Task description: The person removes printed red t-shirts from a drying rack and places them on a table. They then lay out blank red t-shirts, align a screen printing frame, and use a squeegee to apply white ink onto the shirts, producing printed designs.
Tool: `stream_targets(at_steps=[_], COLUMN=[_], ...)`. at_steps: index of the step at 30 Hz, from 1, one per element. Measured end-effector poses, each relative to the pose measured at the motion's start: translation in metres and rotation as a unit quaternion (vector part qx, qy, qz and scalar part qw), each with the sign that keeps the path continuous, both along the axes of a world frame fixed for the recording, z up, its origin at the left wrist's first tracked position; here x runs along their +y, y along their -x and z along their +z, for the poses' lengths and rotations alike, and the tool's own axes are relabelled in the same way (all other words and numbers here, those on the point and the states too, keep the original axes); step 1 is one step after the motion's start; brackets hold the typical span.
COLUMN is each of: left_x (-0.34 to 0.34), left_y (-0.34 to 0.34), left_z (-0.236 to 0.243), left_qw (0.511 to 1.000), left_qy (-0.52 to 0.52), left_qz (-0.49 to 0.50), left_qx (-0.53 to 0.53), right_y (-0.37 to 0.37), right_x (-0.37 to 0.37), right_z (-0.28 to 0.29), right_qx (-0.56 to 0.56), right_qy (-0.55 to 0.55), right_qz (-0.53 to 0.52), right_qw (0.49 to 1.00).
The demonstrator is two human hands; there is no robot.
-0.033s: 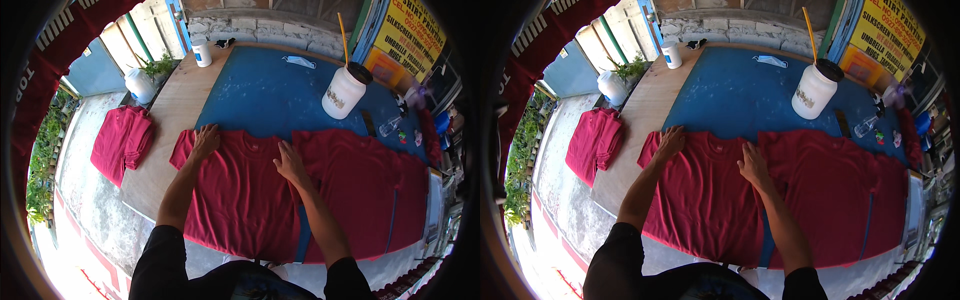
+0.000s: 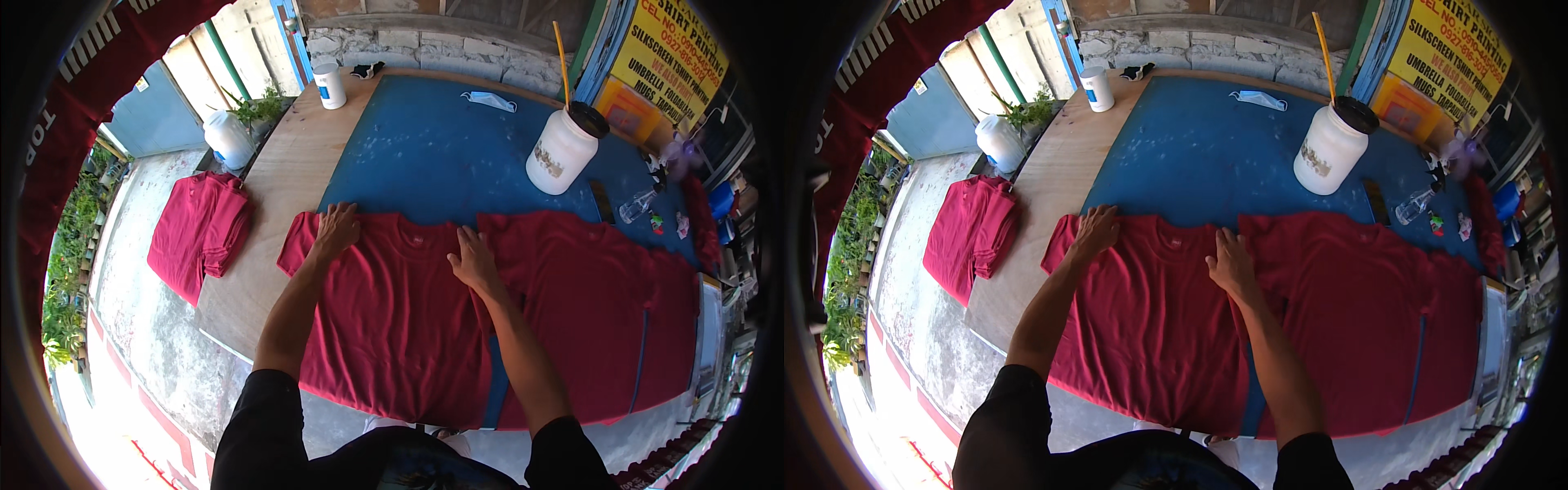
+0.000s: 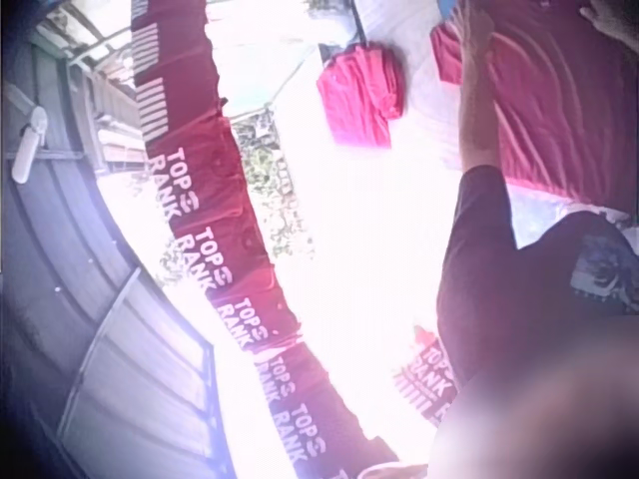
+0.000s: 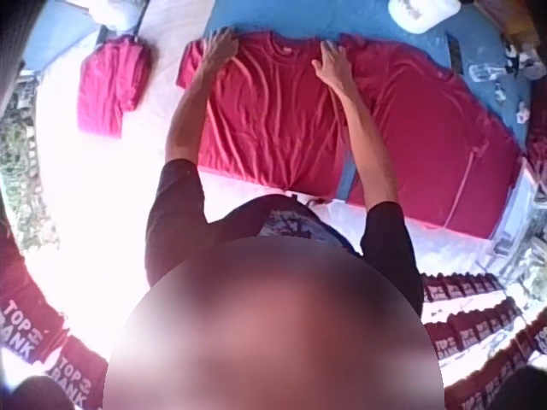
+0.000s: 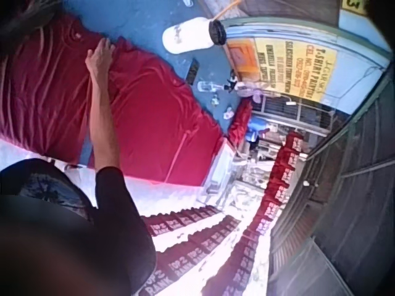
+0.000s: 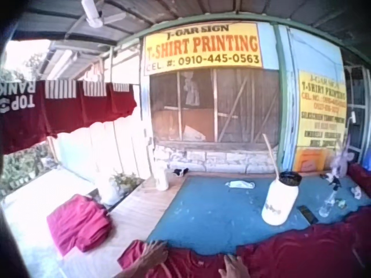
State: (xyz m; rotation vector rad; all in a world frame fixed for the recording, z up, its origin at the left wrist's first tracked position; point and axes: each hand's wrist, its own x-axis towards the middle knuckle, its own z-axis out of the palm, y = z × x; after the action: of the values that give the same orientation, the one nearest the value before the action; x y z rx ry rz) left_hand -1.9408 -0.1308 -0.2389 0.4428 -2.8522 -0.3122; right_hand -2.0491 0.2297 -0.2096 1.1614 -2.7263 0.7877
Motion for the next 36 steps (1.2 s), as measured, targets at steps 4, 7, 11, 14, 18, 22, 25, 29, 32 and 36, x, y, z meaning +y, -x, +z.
stream_targets(at_steps=[4,7,11,14,18,22,25,29,32,36], left_x=[-0.008,-0.009,0.005,0.019,0.048,0.09,0.121,0.159,0.169,0.159], left_y=[-0.017,-0.063,-0.176,-0.272,-0.376,-0.446,-0.484,-0.513,-0.518,-0.49], left_z=[0.043,0.095,0.169,0.225,0.277,0.301,0.319,0.35,0.375,0.391], left_qw=[0.987,0.978,0.971,0.929,0.862,0.863,0.866,0.898,0.925,0.908], left_qy=[-0.064,-0.158,-0.227,-0.369,-0.498,-0.459,-0.409,-0.298,-0.16,-0.074], left_qz=[0.01,-0.041,-0.037,-0.03,-0.002,0.01,-0.002,0.048,0.057,0.074], left_qx=[-0.147,-0.127,-0.059,-0.001,0.098,0.211,0.287,0.321,0.34,0.405], right_y=[0.02,0.016,-0.021,-0.078,-0.157,-0.216,-0.241,-0.272,-0.287,-0.279], right_x=[-0.017,-0.015,-0.001,0.029,0.081,0.141,0.193,0.248,0.265,0.262], right_z=[-0.006,0.004,0.036,0.07,0.127,0.177,0.209,0.248,0.268,0.296], right_qx=[-0.039,-0.028,0.085,0.054,-0.135,-0.454,-0.226,-0.099,0.006,0.174], right_qy=[-0.11,-0.12,-0.129,-0.003,0.123,0.251,0.214,0.328,0.387,0.409], right_qz=[-0.047,-0.036,0.097,0.157,0.139,0.026,0.051,0.065,0.062,0.031], right_qw=[0.992,0.992,0.983,0.986,0.973,0.855,0.949,0.937,0.92,0.895])
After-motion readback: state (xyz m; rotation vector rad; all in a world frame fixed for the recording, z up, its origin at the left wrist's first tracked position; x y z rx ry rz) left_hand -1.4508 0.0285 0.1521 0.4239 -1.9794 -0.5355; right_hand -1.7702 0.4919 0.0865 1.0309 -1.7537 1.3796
